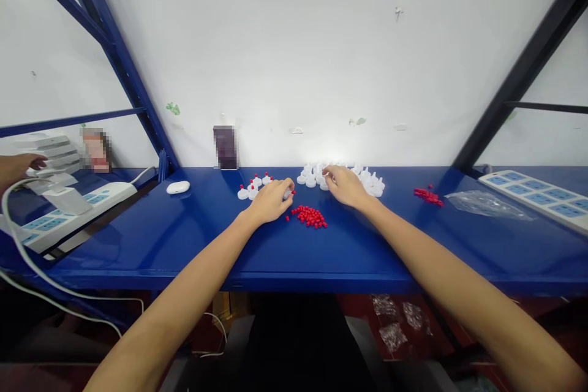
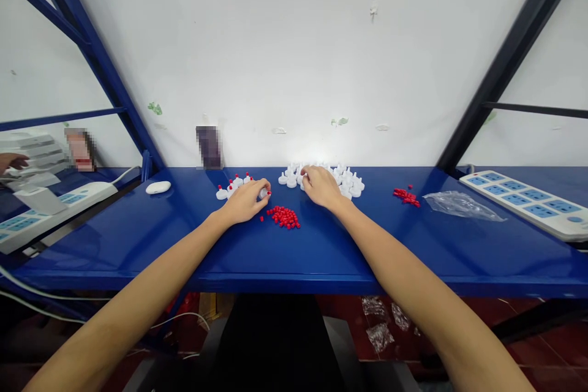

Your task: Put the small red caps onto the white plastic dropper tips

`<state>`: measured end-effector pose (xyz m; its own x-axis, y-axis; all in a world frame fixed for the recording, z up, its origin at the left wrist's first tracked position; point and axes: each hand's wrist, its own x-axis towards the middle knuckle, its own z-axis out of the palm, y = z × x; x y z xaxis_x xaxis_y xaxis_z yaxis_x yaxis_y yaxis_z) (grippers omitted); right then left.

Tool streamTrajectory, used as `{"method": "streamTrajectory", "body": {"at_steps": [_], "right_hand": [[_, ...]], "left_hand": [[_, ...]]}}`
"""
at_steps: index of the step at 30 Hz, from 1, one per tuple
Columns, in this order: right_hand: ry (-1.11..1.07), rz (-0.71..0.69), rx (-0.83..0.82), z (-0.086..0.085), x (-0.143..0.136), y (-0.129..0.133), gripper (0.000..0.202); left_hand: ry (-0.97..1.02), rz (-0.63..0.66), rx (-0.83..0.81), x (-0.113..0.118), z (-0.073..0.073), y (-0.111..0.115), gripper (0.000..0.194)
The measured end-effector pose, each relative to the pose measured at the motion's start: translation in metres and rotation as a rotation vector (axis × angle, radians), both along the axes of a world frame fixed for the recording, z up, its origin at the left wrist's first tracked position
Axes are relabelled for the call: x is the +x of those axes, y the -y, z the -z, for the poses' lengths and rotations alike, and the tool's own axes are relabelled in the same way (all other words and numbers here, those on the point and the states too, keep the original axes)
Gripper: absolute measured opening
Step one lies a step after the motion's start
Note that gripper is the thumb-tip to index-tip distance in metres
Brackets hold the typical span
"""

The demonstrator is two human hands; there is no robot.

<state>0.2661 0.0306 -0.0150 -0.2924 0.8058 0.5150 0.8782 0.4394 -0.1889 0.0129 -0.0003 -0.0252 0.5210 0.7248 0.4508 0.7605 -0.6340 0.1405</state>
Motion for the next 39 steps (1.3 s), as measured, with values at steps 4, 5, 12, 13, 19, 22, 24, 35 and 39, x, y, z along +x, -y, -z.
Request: {"method": "streamTrajectory", "body": {"at_steps": [4, 5, 12, 13, 19, 22, 24, 35, 39], "right_hand": [[0.172, -0.135, 0.098, 0.003, -0.010, 0.003, 0.041], [0.212, -0.148, 0.089, 0.006, -0.014, 0.003, 0.044], [0.291, -0.086, -0.012, 0.026, -0.030, 0.001, 0.048], [0.262, -0.096, -0.020, 0.025, -0.029, 0.002, 0.047], [0.111, -0.194, -0.034, 0.016, -0.022, 0.007, 0.039], [0.080, -0.251, -0.051, 0.014, -0.021, 0.007, 0.037], [0.036, -0.299, -0.054, 0.014, -0.022, 0.007, 0.035], [-1.022, -0.589, -0.448, 0.011, -0.061, 0.029, 0.022], [-0.869, -0.578, -0.391, 0.007, -0.062, 0.038, 0.022]], "left_hand": [[-0.105, -0.010, 0.106, 0.000, -0.003, 0.001, 0.016], [-0.115, -0.021, 0.105, 0.001, -0.004, 0.001, 0.017], [-0.109, -0.045, 0.007, -0.004, -0.007, 0.002, 0.020], [-0.110, -0.046, 0.042, -0.006, -0.007, 0.000, 0.019], [-0.041, -0.037, 0.211, -0.019, -0.006, -0.009, 0.017], [0.102, -0.048, 0.212, -0.020, -0.011, -0.005, 0.015], [0.171, -0.031, 0.180, -0.018, -0.014, 0.000, 0.014], [0.158, 0.119, 0.137, 0.002, -0.015, 0.016, 0.032], [0.230, 0.033, 0.207, 0.003, -0.010, 0.012, 0.028]]}}
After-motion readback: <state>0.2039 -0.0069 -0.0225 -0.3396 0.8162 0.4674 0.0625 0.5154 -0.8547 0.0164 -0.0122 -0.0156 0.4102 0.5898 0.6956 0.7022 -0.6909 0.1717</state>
